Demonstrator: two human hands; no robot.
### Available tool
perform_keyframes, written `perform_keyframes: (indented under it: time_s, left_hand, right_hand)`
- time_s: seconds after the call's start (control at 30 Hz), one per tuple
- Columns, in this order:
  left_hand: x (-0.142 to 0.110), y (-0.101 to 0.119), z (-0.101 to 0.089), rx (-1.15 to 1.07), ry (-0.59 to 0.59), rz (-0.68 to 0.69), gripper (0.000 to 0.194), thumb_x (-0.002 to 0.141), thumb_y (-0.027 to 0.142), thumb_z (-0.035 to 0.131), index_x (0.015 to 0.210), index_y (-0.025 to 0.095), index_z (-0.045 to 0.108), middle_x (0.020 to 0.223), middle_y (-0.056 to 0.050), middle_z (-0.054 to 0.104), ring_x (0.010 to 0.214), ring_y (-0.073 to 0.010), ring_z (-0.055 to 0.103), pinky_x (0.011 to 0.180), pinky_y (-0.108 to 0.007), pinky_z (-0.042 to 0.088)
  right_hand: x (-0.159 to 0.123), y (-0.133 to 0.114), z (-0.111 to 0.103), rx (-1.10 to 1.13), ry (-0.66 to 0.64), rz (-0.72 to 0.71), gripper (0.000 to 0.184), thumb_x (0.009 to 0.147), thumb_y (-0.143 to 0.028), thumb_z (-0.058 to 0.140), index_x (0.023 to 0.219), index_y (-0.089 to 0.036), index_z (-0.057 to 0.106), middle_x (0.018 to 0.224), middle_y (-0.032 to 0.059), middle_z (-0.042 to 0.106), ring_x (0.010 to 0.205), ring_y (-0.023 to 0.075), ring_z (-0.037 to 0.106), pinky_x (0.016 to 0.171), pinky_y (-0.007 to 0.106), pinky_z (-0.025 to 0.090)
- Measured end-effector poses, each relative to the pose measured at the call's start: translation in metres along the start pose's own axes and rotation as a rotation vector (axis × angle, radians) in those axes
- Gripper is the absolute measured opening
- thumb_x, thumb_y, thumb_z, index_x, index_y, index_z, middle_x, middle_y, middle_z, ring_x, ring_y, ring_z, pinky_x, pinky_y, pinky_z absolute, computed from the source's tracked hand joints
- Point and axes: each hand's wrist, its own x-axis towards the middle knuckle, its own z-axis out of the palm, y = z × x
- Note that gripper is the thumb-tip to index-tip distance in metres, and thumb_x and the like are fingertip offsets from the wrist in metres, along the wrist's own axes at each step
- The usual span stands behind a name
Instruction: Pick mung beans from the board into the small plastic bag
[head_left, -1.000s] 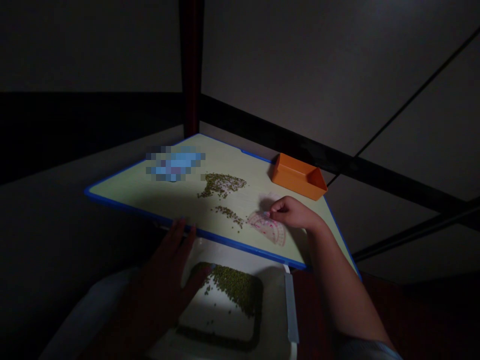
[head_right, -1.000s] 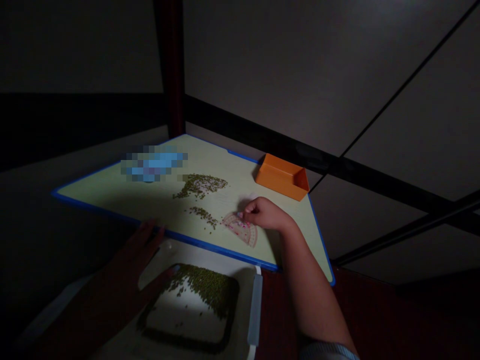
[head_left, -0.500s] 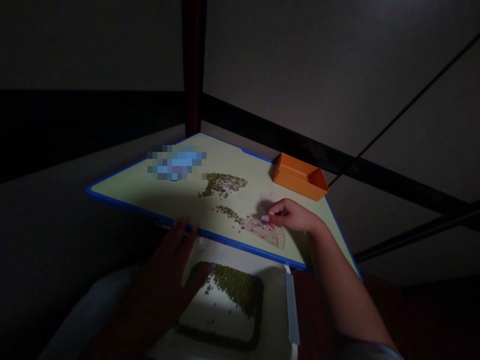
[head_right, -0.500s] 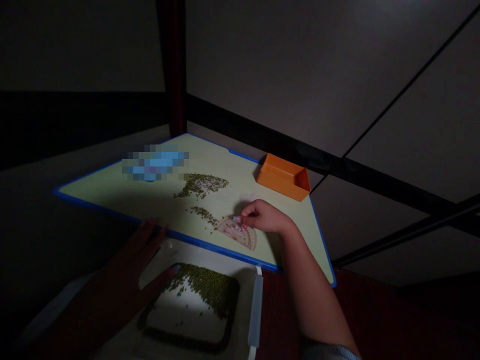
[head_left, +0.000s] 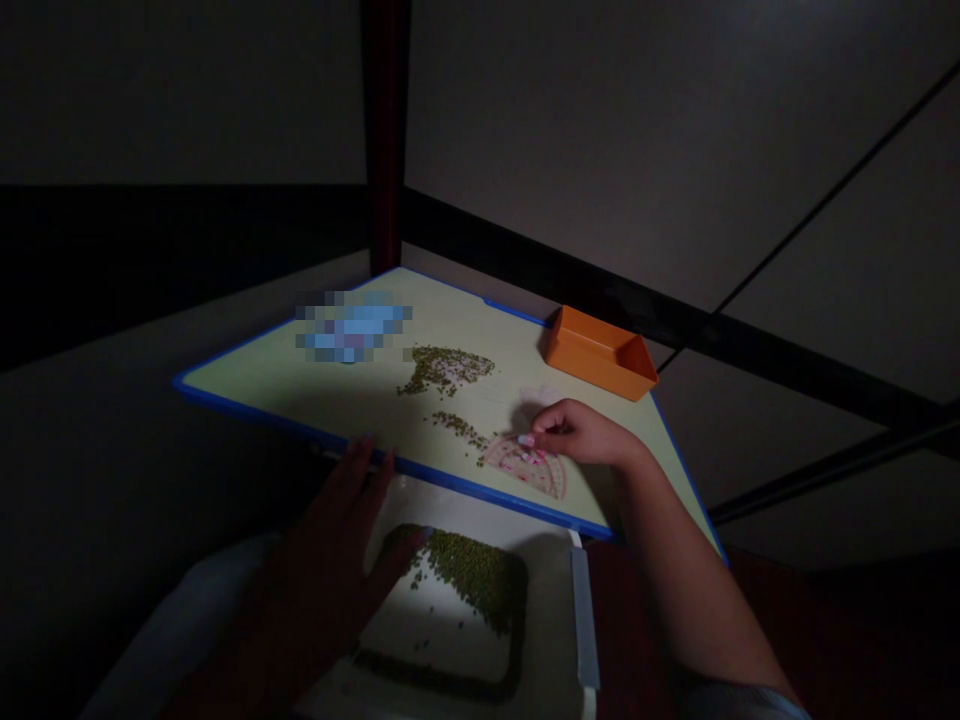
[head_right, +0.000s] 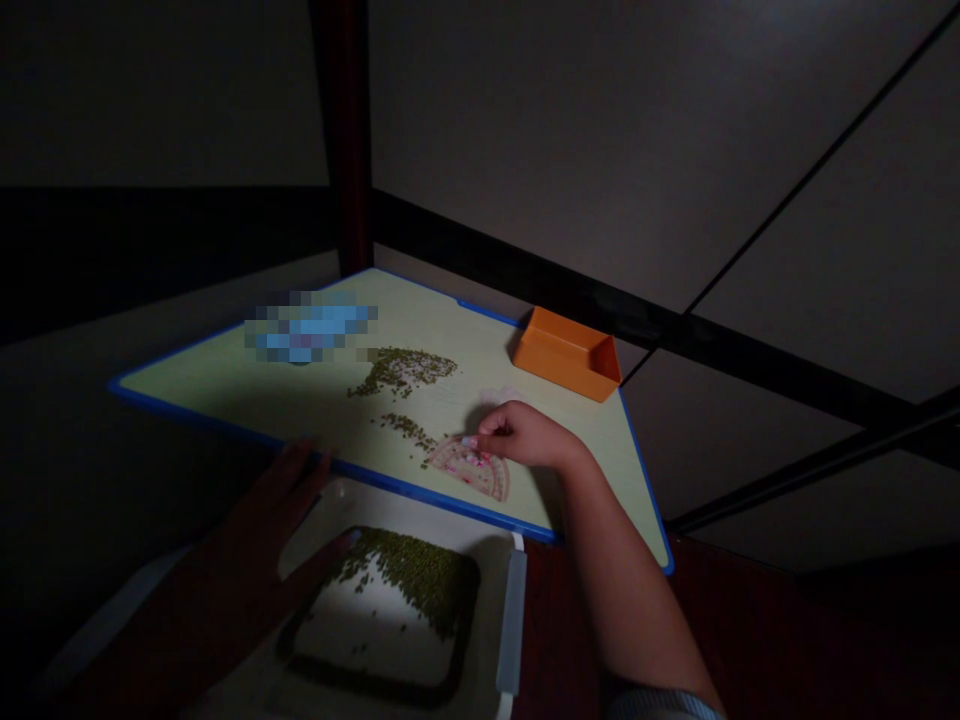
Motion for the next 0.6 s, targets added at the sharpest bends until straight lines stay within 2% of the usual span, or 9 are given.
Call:
perform_keyframes:
  time_s: [0.13,0.37,0.6]
  left_hand:
    - [-0.0003,0.0009,-0.0022,-0.025,-0.005,-0.014,0.079,0.084,0.064,0.044,0.147,0.017,0.033,0.162,-0.012,0.021,0.148,-0.0314,0.023,0.116,-0.048,0.03]
    - [0.0029,0.004,-0.0056,-0.043,-0.043,-0.035,0.082,0.084,0.067,0.041,0.147,0.015,0.033,0.162,-0.015,0.021,0.148,-0.0327,0.023,0.115,-0.051,0.031]
    - [0.0012,0.0025,-0.0032,-0.044,-0.032,-0.039,0.08,0.084,0.065,0.043,0.148,0.02,0.029,0.163,-0.011,0.018,0.149,-0.0301,0.02,0.116,-0.049,0.029]
  right_hand:
    - [0.0005,0.0002,0.0,-0.024,0.026,-0.003,0.034,0.085,-0.039,0.056,0.065,-0.012,0.06,0.054,-0.0054,0.041,0.051,0.0072,0.032,0.053,0.024,0.025]
    - [0.0031,0.0007,0.0029,-0.089,0.029,-0.046,0.035,0.088,-0.04,0.053,0.068,-0.012,0.062,0.054,-0.0054,0.039,0.053,0.0076,0.032,0.054,0.024,0.024]
    - [0.0023,0.0001,0.0023,-0.068,0.014,-0.062,0.038,0.089,-0.043,0.054,0.067,-0.013,0.061,0.054,-0.0062,0.036,0.052,0.0072,0.029,0.052,0.024,0.023]
